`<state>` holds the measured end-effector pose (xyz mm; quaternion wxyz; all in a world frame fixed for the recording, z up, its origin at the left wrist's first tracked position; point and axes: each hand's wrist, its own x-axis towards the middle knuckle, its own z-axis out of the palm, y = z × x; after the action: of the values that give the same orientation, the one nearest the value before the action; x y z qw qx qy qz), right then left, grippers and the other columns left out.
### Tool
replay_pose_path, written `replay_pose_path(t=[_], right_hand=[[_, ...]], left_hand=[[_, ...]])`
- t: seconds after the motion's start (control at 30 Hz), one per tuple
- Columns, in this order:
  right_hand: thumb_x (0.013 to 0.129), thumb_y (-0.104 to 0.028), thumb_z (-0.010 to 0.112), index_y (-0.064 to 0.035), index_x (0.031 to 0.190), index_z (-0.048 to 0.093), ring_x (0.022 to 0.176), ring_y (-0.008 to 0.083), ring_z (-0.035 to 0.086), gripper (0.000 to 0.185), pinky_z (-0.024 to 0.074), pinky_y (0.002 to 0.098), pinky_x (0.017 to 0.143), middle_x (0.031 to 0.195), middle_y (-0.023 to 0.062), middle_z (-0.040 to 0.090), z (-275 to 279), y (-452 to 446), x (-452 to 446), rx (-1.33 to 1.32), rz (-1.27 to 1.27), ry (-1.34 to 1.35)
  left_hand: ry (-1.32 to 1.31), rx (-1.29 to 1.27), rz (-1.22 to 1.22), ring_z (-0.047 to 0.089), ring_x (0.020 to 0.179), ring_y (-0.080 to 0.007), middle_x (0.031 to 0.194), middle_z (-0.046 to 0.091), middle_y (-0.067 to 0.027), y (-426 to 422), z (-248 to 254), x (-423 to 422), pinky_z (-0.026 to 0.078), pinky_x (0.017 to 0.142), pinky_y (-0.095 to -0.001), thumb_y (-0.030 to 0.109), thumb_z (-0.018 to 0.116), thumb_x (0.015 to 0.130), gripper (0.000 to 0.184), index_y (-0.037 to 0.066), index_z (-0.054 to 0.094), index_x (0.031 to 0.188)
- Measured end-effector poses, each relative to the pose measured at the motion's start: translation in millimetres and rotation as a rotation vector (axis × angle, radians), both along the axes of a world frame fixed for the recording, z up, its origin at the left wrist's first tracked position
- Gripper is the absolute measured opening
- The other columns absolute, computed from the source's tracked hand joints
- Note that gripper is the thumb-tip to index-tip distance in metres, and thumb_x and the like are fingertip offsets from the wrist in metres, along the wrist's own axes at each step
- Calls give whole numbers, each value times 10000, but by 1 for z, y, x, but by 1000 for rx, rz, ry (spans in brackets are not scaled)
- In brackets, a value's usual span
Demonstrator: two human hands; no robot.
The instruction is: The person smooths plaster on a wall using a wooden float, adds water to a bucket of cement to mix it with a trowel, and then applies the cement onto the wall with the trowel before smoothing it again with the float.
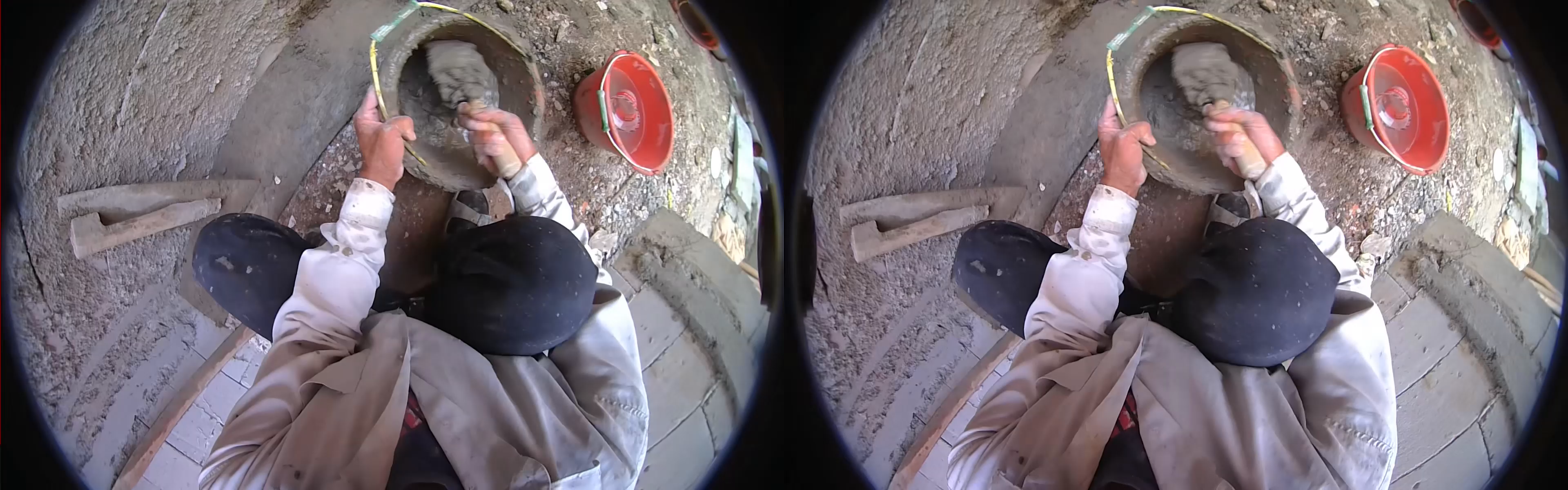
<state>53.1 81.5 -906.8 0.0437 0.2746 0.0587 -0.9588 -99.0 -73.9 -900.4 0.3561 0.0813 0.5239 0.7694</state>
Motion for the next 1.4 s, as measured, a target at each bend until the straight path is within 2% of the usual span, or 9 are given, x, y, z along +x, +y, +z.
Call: replay_pose_path(t=[0.23, 0.3, 0.43, 0.57, 0.77, 0.83, 1.0, 1.1, 1.4], right_hand=[[838, -7, 607, -70, 1194, 513, 461, 158, 591, 373, 481, 291, 392, 761, 79, 641, 102, 49, 53, 975, 522, -143], [819, -49, 667, -51, 1215, 517, 739, 316, 706, 423, 574, 448, 665, 863, 160, 698, 75, 57, 52, 2124, 890, -480], [852, -158, 606, -54, 1144, 617, 926, 427, 678, 310, 550, 488, 819, 962, 251, 688, -32, 27, 32, 2177, 1177, -222], [797, -101, 581, -77, 1181, 593, 830, 438, 659, 384, 545, 527, 733, 889, 250, 665, 68, 5, 42, 2114, 1235, -291], [790, -74, 596, -39, 1300, 472, 905, 408, 671, 526, 540, 506, 785, 1006, 227, 686, 30, 48, 24, 2329, 1077, -688], [788, -78, 601, -56, 1247, 497, 883, 403, 671, 471, 541, 504, 772, 980, 220, 687, -13, 22, 15, 2180, 1496, -462], [732, -26, 584, -120, 1300, 548, 995, 398, 656, 577, 541, 488, 839, 1007, 223, 679, 87, 25, 61, 2264, 1251, -285], [748, -79, 601, -119, 1299, 570, 976, 368, 681, 554, 546, 481, 863, 1057, 222, 683, 59, 70, 82, 2190, 1776, -674], [762, -167, 690, -70, 1196, 556, 890, 416, 664, 465, 545, 504, 765, 971, 207, 679, 35, 42, -5, 2358, 1488, -327]], left_hand=[[-11, 5, -51, 501, 676, -70, 934, 596, 8, 34, 11, -8, 416, 538, -207, -142, 500, 614, 663, 9, 569, 1256], [18, 7, -55, 506, 671, -63, 874, 588, 11, 38, 8, -1, 420, 532, -208, -147, 504, 621, 642, -2, 573, 1243], [176, -11, -59, 508, 701, -61, 893, 604, 4, 56, 17, 25, 426, 545, -214, -102, 542, 622, 588, -14, 606, 1200], [234, 3, -80, 525, 708, -52, 921, 625, 6, 51, 0, 27, 444, 557, -210, -105, 546, 630, 589, -29, 607, 1211], [281, -18, -68, 479, 629, -45, 830, 591, 31, 54, 2, 29, 408, 510, -210, -111, 537, 640, 568, -30, 608, 1198], [251, 37, -60, 473, 616, -45, 797, 578, 33, 51, 16, 27, 396, 502, -211, -114, 527, 648, 536, -33, 609, 1172], [214, 37, 25, 506, 641, -58, 805, 603, 29, 45, 2, 14, 418, 524, -219, -79, 549, 641, 499, -19, 628, 1130], [266, 58, 7, 537, 708, -69, 911, 613, 12, 47, -11, 18, 448, 580, -221, -71, 559, 638, 507, -22, 635, 1137], [313, 33, -224, 488, 1326, -284, 1339, 580, -192, 33, 4, 37, 341, 1114, -323, -44, 550, 625, 618, -95, 592, 1239]])
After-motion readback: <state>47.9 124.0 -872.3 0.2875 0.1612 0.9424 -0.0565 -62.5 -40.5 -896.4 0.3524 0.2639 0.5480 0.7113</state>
